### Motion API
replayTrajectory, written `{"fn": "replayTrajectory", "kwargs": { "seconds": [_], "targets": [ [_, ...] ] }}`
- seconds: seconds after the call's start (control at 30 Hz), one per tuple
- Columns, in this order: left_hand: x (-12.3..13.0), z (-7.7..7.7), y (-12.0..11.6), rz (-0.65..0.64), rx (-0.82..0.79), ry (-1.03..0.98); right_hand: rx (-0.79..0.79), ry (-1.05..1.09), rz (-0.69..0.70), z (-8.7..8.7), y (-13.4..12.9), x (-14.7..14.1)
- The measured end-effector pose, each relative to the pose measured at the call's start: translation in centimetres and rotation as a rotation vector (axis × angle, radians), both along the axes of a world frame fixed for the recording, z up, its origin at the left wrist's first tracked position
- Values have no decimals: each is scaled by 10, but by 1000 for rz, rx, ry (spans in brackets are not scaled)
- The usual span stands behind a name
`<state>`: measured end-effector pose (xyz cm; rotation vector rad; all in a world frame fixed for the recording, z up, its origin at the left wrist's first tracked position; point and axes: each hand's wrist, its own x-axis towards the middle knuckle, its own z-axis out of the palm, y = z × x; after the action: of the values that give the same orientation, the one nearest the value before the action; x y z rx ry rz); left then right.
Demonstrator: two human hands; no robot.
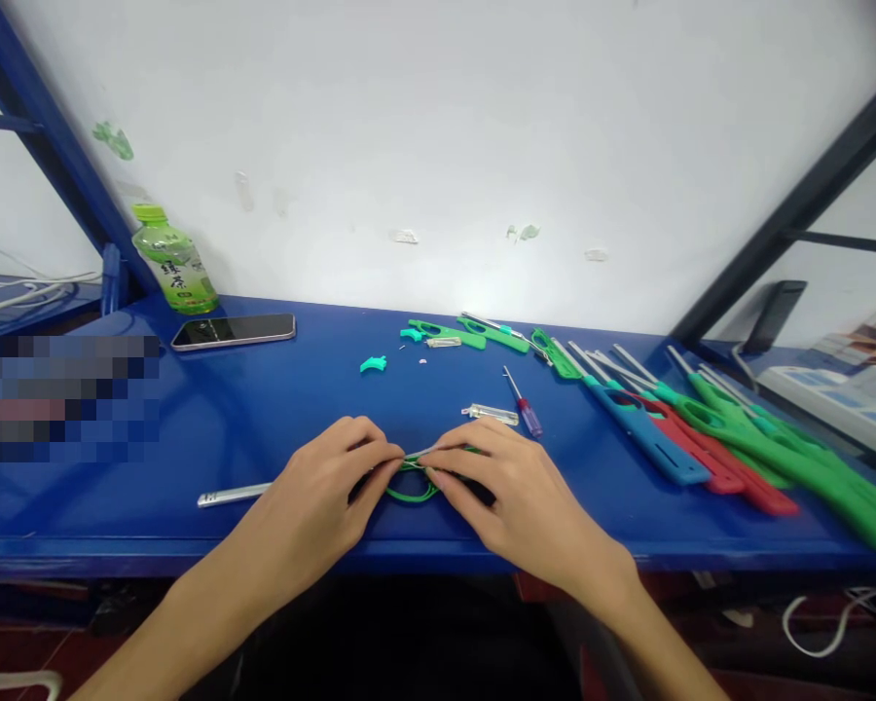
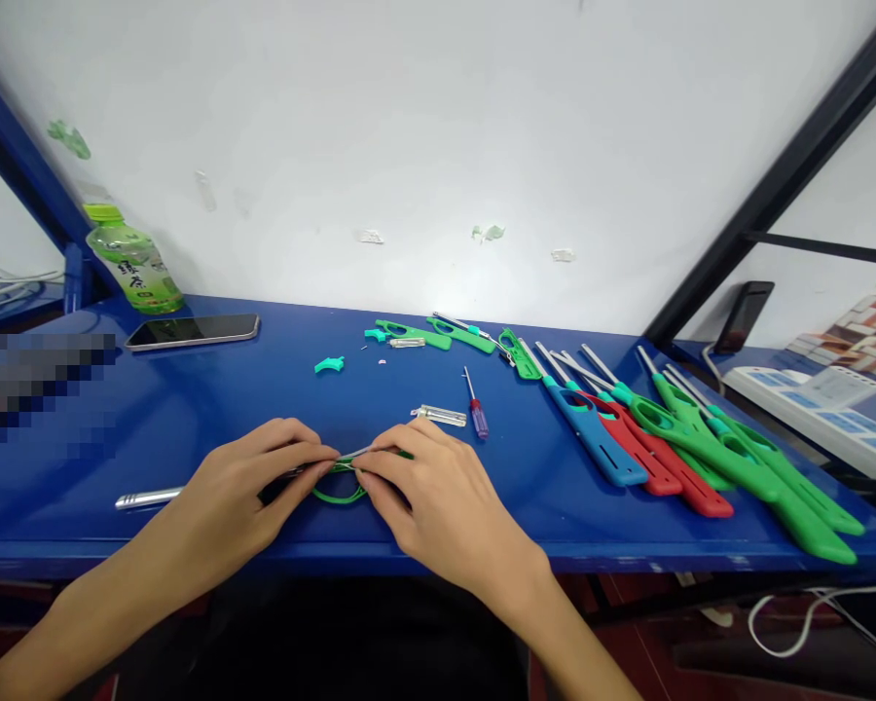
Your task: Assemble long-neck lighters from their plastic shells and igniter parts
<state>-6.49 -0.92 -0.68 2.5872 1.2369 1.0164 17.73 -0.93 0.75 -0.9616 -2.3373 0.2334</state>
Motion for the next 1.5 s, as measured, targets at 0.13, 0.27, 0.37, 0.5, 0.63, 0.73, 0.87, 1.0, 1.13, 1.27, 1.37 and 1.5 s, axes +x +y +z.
{"fn": "replayTrajectory", "kwargs": {
  "seconds": [0.13,0.27,0.37,0.5,0.63,0.73,0.87,1.0,1.13,1.27,1.37,1.5],
  "targets": [
    [1,1,1,7,-3,-1,-76,99,13,3,0,1],
    [3,1,3,20,11,1,-135,174,-39,5,-1,4],
    [3,1,4,18,20,-6,-140,193,-95,3,1,6],
    [3,2,3,13,24,-10,-104,200,-81,1,5,8],
    [2,2,1,9,12,-11,-1,221,-55,0,5,6],
    [2,2,1,12,9,-5,23,215,-54,0,4,5],
    [2,2,2,12,5,1,61,237,-60,0,2,4],
    [2,1,1,6,17,-4,104,249,-61,-1,2,3],
    [1,0,1,5,10,-9,117,233,-68,-2,3,2],
    [1,-1,1,-2,1,-12,106,221,-82,-5,4,2],
    [0,-1,2,-11,4,-12,91,215,-103,-6,4,2],
    [1,-1,3,-17,13,-4,35,216,-132,-4,3,3]
  ]
}}
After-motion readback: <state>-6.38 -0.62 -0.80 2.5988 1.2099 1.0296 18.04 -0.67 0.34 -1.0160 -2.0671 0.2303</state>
